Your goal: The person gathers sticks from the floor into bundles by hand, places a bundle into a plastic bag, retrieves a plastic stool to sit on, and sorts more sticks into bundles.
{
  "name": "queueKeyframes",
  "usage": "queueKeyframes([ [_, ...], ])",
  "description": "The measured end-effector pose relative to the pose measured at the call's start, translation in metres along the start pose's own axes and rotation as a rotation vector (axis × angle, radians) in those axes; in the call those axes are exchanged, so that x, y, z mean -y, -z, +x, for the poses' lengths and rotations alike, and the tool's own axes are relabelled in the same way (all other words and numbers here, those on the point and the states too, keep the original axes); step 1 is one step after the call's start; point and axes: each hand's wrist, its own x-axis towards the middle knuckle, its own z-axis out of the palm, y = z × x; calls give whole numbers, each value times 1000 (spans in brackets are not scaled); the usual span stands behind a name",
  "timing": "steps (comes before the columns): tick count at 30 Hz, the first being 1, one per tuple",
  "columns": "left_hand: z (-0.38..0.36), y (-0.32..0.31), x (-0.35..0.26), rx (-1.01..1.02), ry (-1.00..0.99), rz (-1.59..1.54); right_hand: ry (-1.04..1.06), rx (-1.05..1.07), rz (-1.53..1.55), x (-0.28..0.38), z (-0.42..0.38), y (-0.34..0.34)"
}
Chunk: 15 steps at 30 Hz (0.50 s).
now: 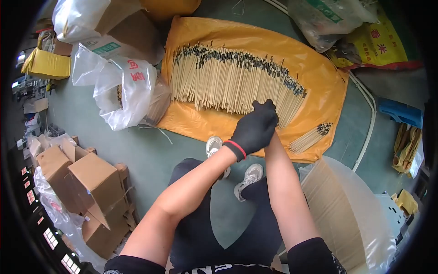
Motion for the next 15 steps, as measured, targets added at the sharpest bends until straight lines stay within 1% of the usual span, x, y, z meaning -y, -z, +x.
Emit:
queueKeyframes([
  [1,-2,5,0,122,-12,173,-329,-56,154,32,8,18],
  [2,-6,7,1,247,-24,346,-291,-58,124,32,17,13],
  [4,-13,5,-6,135,-184,380,-351,-46,60,36,36,-8],
  [5,-14,2,-5,114,-228,346,-349,14,56,32,44,-19],
  [6,-14,2,-6,86,-271,319,-353,19,14,36,46,-24],
  [7,-14,11,-16,114,-175,370,-336,12,38,34,51,-31],
  [8,-17,5,-11,90,-183,375,-323,4,68,32,54,-37],
  [10,-18,0,-5,18,-56,490,-275,-71,121,32,54,-44],
  [11,-17,6,3,98,-180,495,-242,-91,217,30,52,-41],
  [12,-16,11,7,79,-189,504,-224,-105,223,28,55,-42],
  [14,-17,18,12,59,-350,461,-166,-132,240,16,60,-43],
  [15,-11,25,15,122,-264,378,-149,-205,246,6,70,-51],
])
